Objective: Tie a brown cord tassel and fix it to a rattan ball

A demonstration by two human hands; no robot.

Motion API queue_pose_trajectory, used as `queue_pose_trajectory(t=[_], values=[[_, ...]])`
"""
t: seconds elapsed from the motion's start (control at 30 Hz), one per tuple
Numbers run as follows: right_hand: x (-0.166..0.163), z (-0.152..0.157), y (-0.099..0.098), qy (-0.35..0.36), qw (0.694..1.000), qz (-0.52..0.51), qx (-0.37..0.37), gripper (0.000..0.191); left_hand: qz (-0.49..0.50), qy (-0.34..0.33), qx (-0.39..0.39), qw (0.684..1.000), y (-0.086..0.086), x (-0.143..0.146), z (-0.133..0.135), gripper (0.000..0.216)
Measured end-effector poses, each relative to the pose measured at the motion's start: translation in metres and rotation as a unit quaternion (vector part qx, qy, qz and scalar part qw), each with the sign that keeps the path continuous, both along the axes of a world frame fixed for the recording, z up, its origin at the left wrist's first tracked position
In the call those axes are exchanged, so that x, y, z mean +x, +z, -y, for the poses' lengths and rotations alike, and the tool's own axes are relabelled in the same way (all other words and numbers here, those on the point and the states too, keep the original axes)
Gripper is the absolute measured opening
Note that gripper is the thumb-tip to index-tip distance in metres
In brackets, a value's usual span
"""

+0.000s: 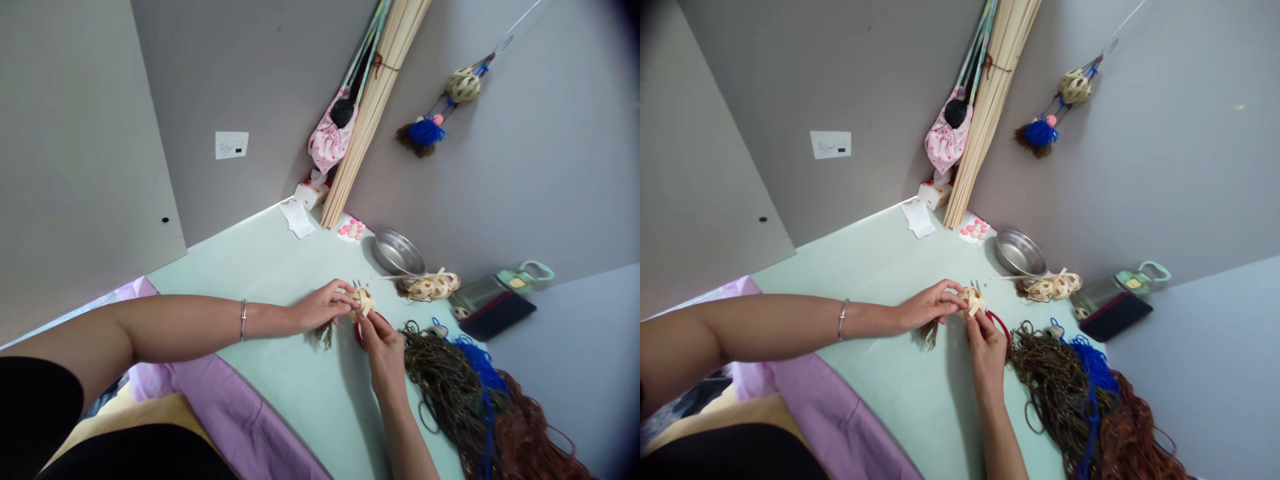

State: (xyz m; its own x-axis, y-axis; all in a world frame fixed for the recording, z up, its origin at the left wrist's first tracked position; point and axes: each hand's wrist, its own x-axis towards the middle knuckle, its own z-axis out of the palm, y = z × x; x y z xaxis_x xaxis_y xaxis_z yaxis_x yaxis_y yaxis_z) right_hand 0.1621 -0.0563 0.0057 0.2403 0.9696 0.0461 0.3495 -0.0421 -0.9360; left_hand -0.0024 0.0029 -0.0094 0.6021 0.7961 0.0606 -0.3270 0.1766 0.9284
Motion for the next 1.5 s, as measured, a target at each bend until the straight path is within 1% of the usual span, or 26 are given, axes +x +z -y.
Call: queue_pose_trajectory(t=[0.07,0.13,0.2,0.3,0.4,0.5,0.7,0.83,0.93,1.03,1.1,1.2,1.3,1.4,1.5], values=[[0.0,0.0,0.001,-0.029,0.998,-0.055,-0.003,0.045,-0.003,-0.004,0.007,1.0,0.002,0.0,0.001,0.04],[-0.003,0.0,0.002,-0.049,0.995,-0.086,0.006,0.044,-0.005,-0.001,0.022,1.0,0.002,0.0,0.001,0.044],[-0.006,0.0,0.003,-0.07,0.994,-0.081,0.02,0.04,-0.017,0.014,0.043,0.999,0.0,0.0,0.0,0.046],[-0.011,0.002,0.006,-0.097,0.993,-0.036,0.052,0.034,-0.038,0.041,0.061,0.997,-0.001,0.0,0.0,0.047],[-0.014,0.005,0.006,-0.093,0.993,-0.019,0.076,0.031,-0.042,0.056,0.067,0.995,0.0,-0.001,0.0,0.047],[-0.013,0.006,0.005,-0.086,0.993,-0.019,0.084,0.031,-0.035,0.068,0.073,0.994,0.001,-0.001,0.0,0.046],[-0.014,0.005,0.006,-0.061,0.995,-0.044,0.069,0.032,-0.023,0.083,0.08,0.993,0.005,-0.003,-0.002,0.042],[-0.013,0.005,0.002,-0.073,0.995,-0.008,0.073,0.033,-0.054,0.086,0.096,0.99,0.004,-0.003,0.001,0.037],[-0.012,0.004,0.0,-0.081,0.994,0.02,0.064,0.041,-0.068,0.075,0.107,0.989,0.002,-0.003,0.004,0.04],[-0.01,0.003,0.001,-0.042,0.998,0.028,0.034,0.042,-0.06,0.046,0.107,0.991,0.003,-0.003,0.006,0.043],[-0.009,0.002,0.003,-0.027,0.999,0.0,0.027,0.039,-0.051,0.012,0.108,0.993,0.005,-0.004,0.008,0.047],[-0.008,0.0,0.005,-0.073,0.994,-0.062,0.045,0.039,-0.06,-0.014,0.13,0.99,0.01,-0.007,0.01,0.052],[-0.007,-0.002,0.004,-0.121,0.988,-0.084,0.049,0.038,-0.093,-0.002,0.176,0.98,0.011,-0.008,0.011,0.057],[-0.006,-0.003,0.004,-0.132,0.987,-0.072,0.054,0.037,-0.105,0.02,0.201,0.974,0.008,-0.008,0.009,0.06],[-0.008,-0.002,0.006,-0.122,0.988,-0.065,0.063,0.035,-0.096,0.046,0.179,0.978,0.007,-0.008,0.006,0.056]])
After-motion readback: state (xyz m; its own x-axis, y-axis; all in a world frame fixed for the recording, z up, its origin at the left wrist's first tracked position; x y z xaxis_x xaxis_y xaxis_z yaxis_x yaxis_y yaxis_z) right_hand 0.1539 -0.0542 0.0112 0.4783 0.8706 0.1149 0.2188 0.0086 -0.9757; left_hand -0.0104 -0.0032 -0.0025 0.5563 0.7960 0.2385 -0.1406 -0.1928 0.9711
